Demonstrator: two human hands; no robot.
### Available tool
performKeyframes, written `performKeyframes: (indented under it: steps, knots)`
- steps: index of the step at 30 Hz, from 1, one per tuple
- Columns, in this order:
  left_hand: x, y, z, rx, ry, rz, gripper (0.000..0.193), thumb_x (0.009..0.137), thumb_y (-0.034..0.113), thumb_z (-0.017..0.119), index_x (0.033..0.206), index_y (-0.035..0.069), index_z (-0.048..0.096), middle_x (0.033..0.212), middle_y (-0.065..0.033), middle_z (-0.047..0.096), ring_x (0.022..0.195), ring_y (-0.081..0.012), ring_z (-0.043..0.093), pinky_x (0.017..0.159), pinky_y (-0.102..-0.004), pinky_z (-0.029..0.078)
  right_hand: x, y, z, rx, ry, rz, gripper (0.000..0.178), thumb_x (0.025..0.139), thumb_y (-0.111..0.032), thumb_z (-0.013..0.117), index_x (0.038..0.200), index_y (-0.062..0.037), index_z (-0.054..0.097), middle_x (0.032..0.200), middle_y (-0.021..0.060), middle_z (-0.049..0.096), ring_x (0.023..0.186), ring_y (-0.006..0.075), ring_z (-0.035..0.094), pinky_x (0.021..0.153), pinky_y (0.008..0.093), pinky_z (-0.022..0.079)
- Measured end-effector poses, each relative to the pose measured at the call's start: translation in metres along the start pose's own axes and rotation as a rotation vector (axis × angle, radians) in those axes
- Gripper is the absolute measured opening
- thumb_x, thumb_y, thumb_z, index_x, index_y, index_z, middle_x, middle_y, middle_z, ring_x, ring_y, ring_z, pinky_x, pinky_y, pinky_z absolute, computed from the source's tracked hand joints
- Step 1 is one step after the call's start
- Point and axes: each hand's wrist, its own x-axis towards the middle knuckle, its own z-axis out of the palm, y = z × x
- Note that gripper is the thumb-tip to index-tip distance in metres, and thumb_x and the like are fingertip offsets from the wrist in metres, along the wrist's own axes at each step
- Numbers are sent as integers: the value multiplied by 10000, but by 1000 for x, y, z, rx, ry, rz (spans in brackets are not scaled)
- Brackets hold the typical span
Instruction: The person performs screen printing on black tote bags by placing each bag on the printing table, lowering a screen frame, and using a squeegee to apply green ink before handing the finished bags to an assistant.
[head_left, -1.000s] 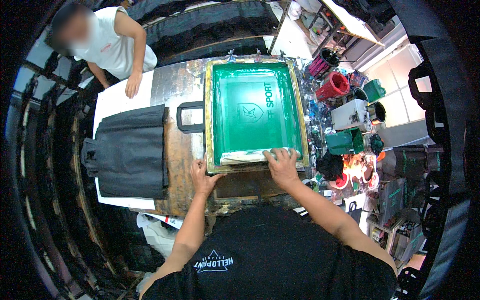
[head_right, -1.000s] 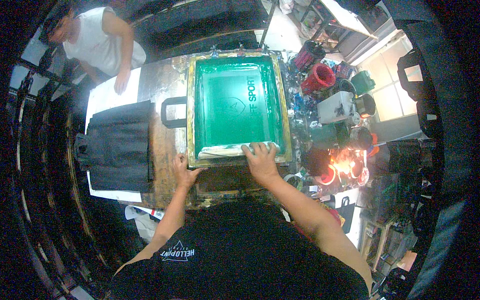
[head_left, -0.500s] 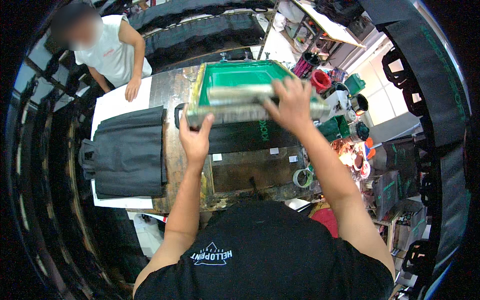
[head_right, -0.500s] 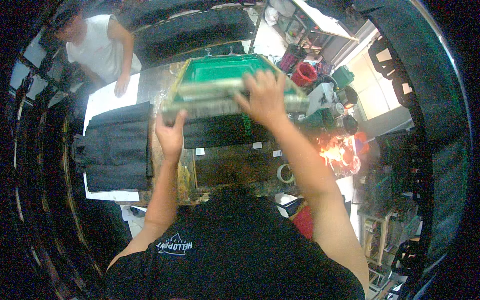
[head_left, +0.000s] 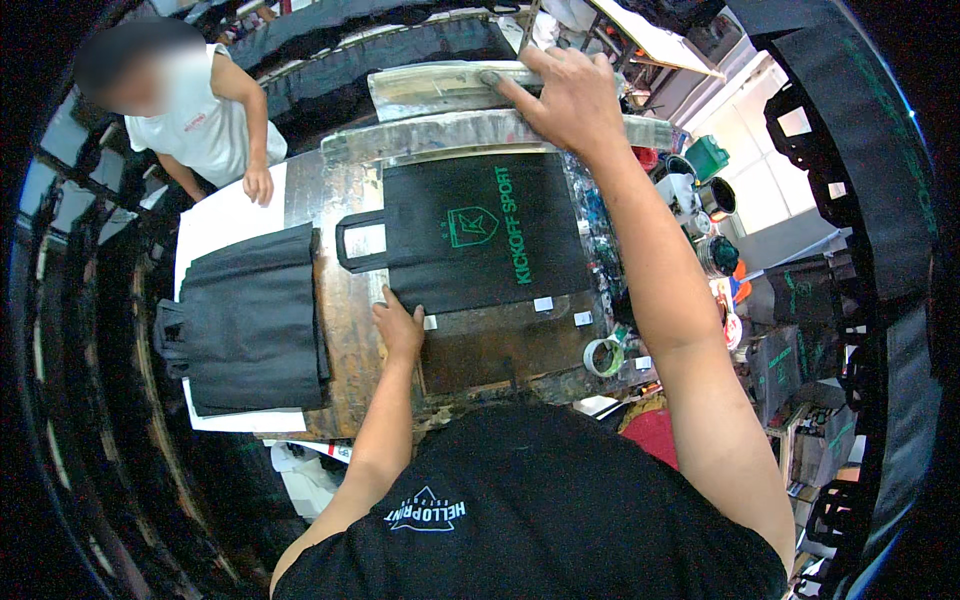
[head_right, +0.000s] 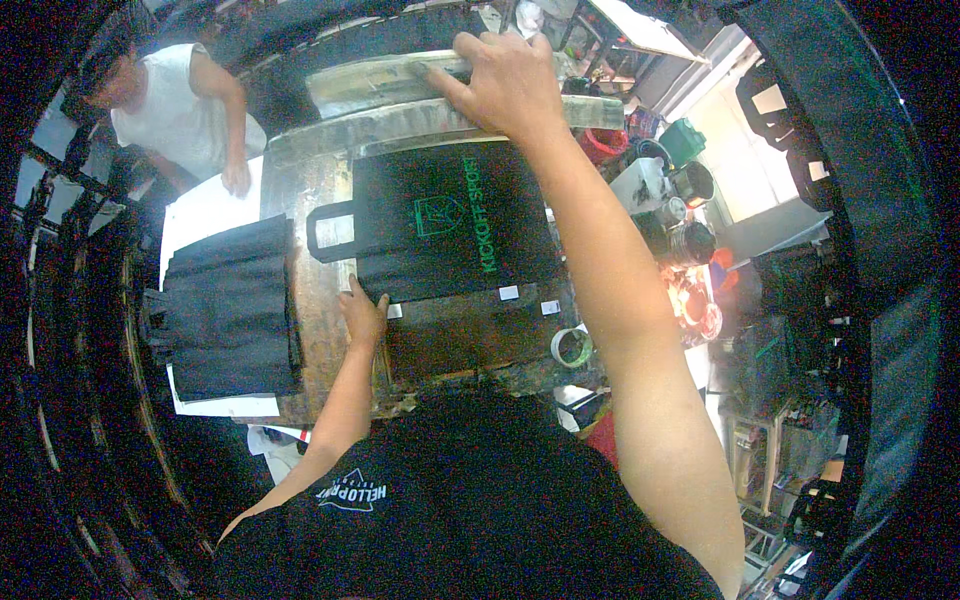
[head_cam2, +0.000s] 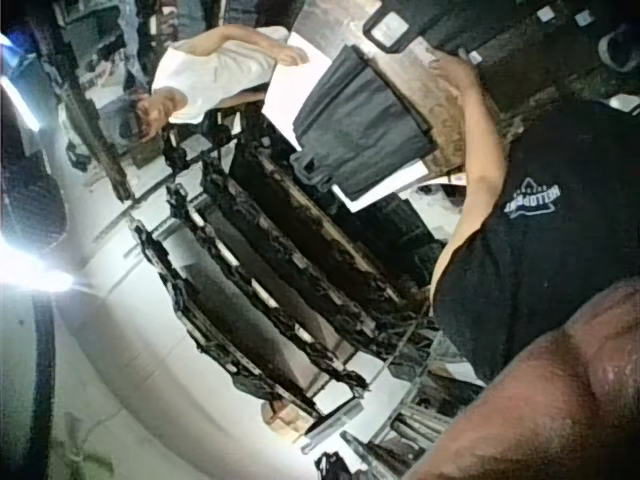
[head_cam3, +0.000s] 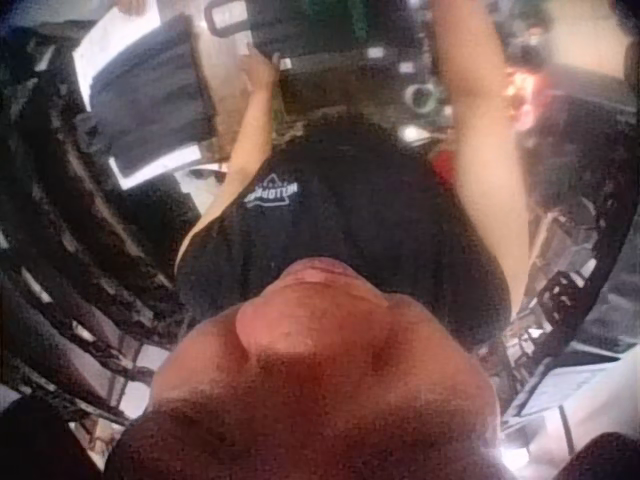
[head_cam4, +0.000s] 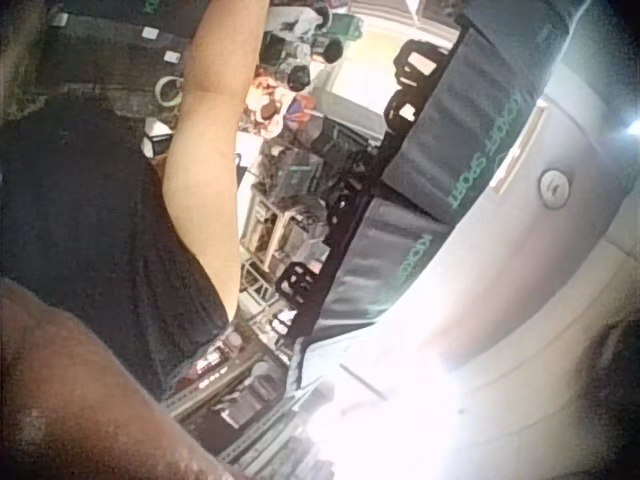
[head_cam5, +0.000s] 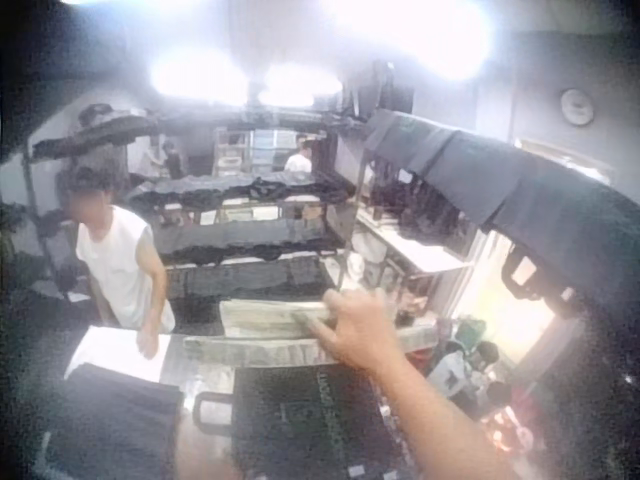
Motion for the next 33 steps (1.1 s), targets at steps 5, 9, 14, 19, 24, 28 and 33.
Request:
performKeyframes:
  steps: [5,9,14,19,24,28,33]
  knots:
    - [14,3,1,-199,-42,94,813,865,119,741,1542,-40,320,1223,-315,627,1121,-442,635,980,-498,501,7,4,-3,-6,-28,19,515,930,-602,605,1014,-106,716,900,128,720,928,312,686,831,498,455]
    - [23,13,-19,-431,82,213,653,875,10,641,1489,-31,425,1185,-293,681,1081,-391,689,952,-442,529,15,4,-3,20,-35,30,519,907,-614,601,974,-113,720,879,118,719,930,308,693,816,526,465]
    - [77,15,-121,-586,120,355,398,887,-40,650,1283,0,665,1186,-113,717,1107,-216,666,988,-319,491,21,7,6,72,-79,66,551,928,-624,562,1020,-104,716,962,144,727,995,336,683,890,555,443]
    - [110,-51,-205,-765,92,132,295,908,-7,666,1196,26,720,1089,-63,718,953,-125,662,701,-247,537,18,6,-3,38,-147,75,522,932,-582,606,1074,-92,712,998,140,727,1038,316,667,892,495,441]
    - [134,-166,-246,-543,329,7,389,865,5,684,1253,21,703,1140,-147,732,1039,-219,686,891,-330,536,18,-2,-14,3,-179,91,531,951,-571,584,1130,-84,697,1058,159,727,1052,343,668,917,517,441]
    - [104,-277,-192,-309,694,-117,662,924,261,690,1512,32,488,1482,-289,520,1380,-415,496,1167,-446,372,7,2,0,40,-145,44,490,948,-543,602,1132,-97,686,1071,147,715,1084,339,653,927,524,425]
    - [-22,-281,-148,49,366,-16,842,935,501,689,1585,63,382,1662,-220,294,1549,-404,237,1262,-535,173,-9,-6,-10,6,-112,33,489,955,-525,608,1161,-86,670,1076,134,703,1090,346,635,997,532,411]
